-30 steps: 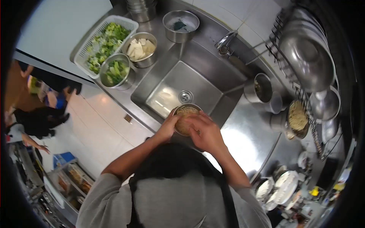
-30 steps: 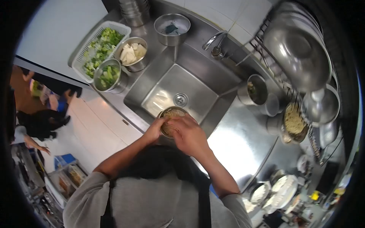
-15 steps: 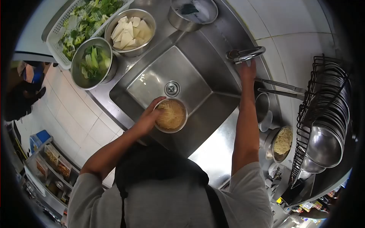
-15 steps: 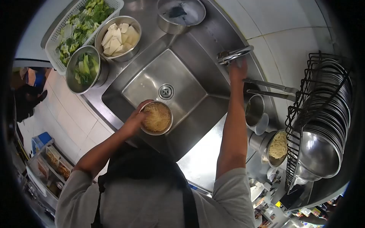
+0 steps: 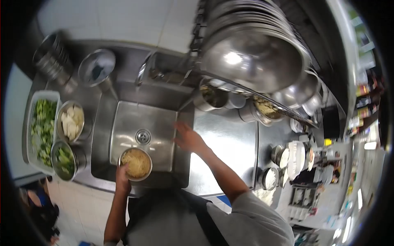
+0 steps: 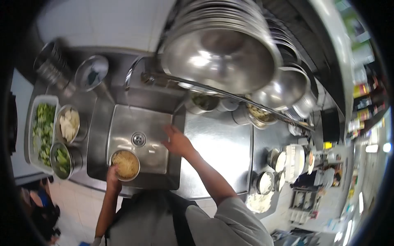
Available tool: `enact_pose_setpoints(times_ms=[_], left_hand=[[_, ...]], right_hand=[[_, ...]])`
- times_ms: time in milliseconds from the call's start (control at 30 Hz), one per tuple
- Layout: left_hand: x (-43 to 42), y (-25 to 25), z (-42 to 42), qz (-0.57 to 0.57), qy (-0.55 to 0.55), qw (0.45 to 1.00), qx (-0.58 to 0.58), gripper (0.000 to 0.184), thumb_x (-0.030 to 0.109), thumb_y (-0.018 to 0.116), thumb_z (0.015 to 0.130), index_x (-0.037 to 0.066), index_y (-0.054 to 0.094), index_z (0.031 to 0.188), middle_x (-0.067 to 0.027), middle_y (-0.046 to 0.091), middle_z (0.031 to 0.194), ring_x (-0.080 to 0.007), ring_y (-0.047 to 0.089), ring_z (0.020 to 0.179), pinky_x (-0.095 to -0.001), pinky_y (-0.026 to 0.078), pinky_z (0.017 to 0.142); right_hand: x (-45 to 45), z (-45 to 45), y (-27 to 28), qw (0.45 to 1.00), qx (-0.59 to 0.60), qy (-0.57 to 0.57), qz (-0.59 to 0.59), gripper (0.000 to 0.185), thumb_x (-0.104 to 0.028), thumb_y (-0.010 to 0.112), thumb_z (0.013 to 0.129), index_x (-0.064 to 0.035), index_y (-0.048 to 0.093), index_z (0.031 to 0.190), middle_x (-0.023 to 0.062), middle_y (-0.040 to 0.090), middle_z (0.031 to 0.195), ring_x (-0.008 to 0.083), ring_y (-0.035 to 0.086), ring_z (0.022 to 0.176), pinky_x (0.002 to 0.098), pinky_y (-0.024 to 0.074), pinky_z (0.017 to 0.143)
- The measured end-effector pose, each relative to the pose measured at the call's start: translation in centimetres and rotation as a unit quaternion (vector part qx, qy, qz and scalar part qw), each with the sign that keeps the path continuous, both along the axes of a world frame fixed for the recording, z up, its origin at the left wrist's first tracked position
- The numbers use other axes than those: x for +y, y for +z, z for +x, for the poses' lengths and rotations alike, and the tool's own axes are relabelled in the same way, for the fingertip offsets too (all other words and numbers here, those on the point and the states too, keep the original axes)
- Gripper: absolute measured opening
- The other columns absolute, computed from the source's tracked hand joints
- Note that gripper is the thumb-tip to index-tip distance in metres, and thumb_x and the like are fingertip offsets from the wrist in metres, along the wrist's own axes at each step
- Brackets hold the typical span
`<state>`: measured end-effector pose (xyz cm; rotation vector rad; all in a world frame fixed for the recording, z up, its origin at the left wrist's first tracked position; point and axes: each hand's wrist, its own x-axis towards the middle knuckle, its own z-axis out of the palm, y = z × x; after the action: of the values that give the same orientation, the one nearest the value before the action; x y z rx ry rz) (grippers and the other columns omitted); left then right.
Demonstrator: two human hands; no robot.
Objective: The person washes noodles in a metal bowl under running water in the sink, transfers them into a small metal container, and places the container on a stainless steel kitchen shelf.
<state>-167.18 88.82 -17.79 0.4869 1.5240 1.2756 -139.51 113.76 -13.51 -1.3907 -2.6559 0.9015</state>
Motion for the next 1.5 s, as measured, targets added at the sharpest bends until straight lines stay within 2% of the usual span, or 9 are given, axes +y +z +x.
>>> enact_pose_setpoints(times_ms=[67,133,267,400,500,733,900,1233,1500], left_hand=[[-2.0,-7.6,0.6,0.07,0.01,0.997,-0.04,0.045,0.029,0.052,0.102,-0.005,0.061,0.13,-0.0175,0.066,0.129,-0.0278,0.064,0.119,-0.0397,0.05,0.103],[-1.7,-6.6,2.2,0.044,0.017,0.992,-0.119,0.044,0.029,0.052,0.102,-0.004,0.061,0.131,-0.0175,0.067,0.128,-0.0281,0.066,0.117,-0.0397,0.051,0.103],[-0.2,-0.7,5.8,0.001,-0.001,0.969,-0.246,0.05,0.033,0.054,0.1,-0.005,0.059,0.134,-0.0181,0.069,0.128,-0.03,0.071,0.114,-0.0412,0.057,0.1],[-0.7,-2.8,6.8,-0.023,-0.052,0.964,-0.259,0.052,0.031,0.054,0.099,-0.003,0.056,0.138,-0.0191,0.069,0.129,-0.0328,0.072,0.112,-0.0431,0.06,0.097],[-0.8,-2.0,7.8,-0.024,-0.061,0.959,-0.275,0.054,0.029,0.051,0.099,-0.002,0.051,0.143,-0.0213,0.066,0.134,-0.0361,0.07,0.117,-0.0466,0.06,0.098],[-1.9,1.3,7.8,0.031,-0.104,0.966,-0.235,0.051,0.03,0.047,0.103,-0.003,0.05,0.143,-0.0217,0.064,0.136,-0.0346,0.067,0.123,-0.0471,0.059,0.1],[-3.1,0.4,7.2,0.046,-0.087,0.973,-0.21,0.051,0.032,0.048,0.1,0.0,0.054,0.14,-0.0195,0.066,0.133,-0.0342,0.07,0.118,-0.0471,0.06,0.097],[-4.0,1.8,8.7,-0.003,-0.045,0.984,-0.174,0.056,0.032,0.055,0.09,0.004,0.056,0.138,-0.0165,0.07,0.122,-0.0316,0.074,0.106,-0.0436,0.062,0.081],[-5.0,-0.6,8.2,0.036,-0.051,0.965,-0.255,0.059,0.029,0.057,0.09,0.001,0.054,0.142,-0.0176,0.068,0.131,-0.0326,0.071,0.114,-0.0472,0.06,0.096]], right_hand=[[-2.4,4.2,5.5,0.988,-0.034,-0.074,-0.128,0.057,-0.032,0.072,0.096,-0.0066,0.059,0.145,0.0187,0.067,0.137,0.0324,0.067,0.123,0.0431,0.054,0.103],[-4.5,9.3,7.7,0.969,0.15,-0.176,-0.085,0.038,-0.021,0.074,0.095,-0.0063,0.072,0.13,0.0165,0.078,0.11,0.0302,0.076,0.1,0.0409,0.0587,0.09],[-4.8,16.7,18.5,0.942,0.193,-0.242,0.128,0.029,-0.017,0.074,0.097,-0.0054,0.075,0.124,0.0128,0.079,0.108,0.0194,0.074,0.084,0.0343,0.0587,0.077],[-3.2,22.8,28.5,0.826,0.209,-0.319,0.416,0.023,-0.012,0.075,0.092,-0.0053,0.075,0.115,0.0111,0.077,0.101,0.0208,0.073,0.081,0.0355,0.0576,0.075],[0.5,27.8,33.3,0.767,0.038,-0.379,0.517,0.036,-0.017,0.079,0.087,-0.0068,0.07,0.12,0.0137,0.075,0.107,0.0335,0.071,0.101,0.0439,0.0561,0.088],[4.9,32.4,34.6,0.801,0.003,-0.348,0.487,0.06,-0.026,0.082,0.084,-0.0114,0.06,0.138,0.016,0.069,0.127,0.0382,0.065,0.119,0.0461,0.0526,0.101],[8.0,32.1,35.5,0.743,0.015,-0.292,0.602,0.036,-0.034,0.074,0.094,-0.0056,0.071,0.116,0.0175,0.074,0.105,0.039,0.068,0.101,0.046,0.0559,0.085],[16.9,33.0,40.0,0.755,-0.195,-0.403,0.479,0.054,-0.013,0.07,0.085,-0.0001,0.055,0.134,0.0283,0.068,0.116,0.0394,0.072,0.102,0.0481,0.0599,0.086],[6.9,35.2,36.1,0.671,0.038,-0.322,0.667,0.078,-0.003,0.072,0.082,-0.0045,0.042,0.155,0.0249,0.059,0.131,0.0466,0.06,0.119,0.0486,0.0517,0.098]])
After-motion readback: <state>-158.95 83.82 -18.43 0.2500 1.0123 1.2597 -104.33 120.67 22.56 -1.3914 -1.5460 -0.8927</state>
